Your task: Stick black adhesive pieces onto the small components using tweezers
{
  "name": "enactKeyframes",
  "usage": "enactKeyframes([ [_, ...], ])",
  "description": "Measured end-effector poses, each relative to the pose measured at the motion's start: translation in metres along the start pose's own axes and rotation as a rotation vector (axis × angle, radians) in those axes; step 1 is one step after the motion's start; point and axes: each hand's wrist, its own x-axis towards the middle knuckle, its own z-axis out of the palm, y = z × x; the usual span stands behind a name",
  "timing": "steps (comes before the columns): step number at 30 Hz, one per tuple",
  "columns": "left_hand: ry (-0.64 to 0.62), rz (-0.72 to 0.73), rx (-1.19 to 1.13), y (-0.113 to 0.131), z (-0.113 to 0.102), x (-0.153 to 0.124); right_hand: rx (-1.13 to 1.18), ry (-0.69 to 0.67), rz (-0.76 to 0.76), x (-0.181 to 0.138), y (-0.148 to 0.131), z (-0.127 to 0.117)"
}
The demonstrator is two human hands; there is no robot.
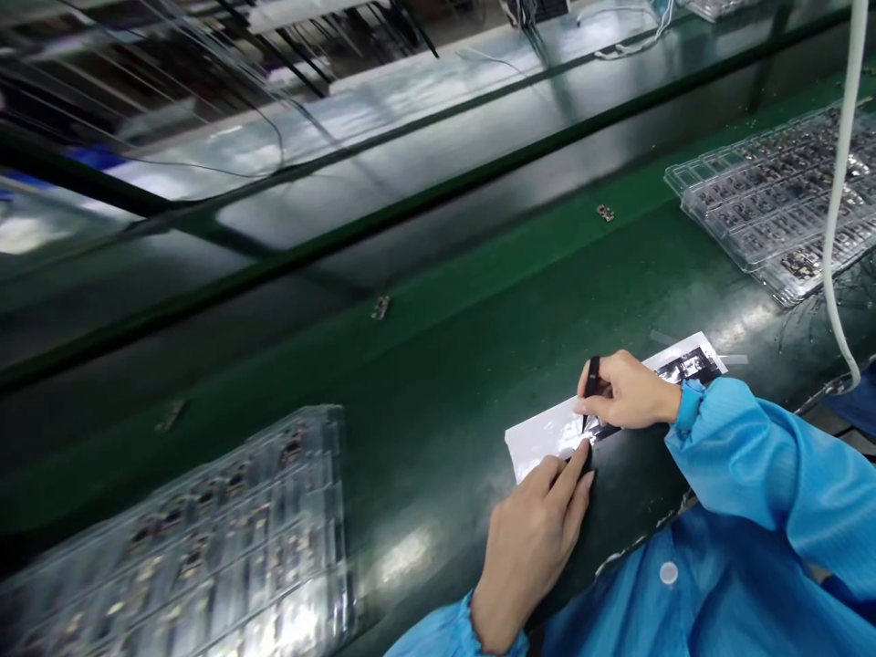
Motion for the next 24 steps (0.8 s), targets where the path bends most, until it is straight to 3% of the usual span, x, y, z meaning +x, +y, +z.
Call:
enactKeyframes([
  [24,0.017,0.001,-0.038,-0.0016,-0.0001,-0.0008,-0.016,-0.012,0.002,-0.0011,0.0008,0.0013],
])
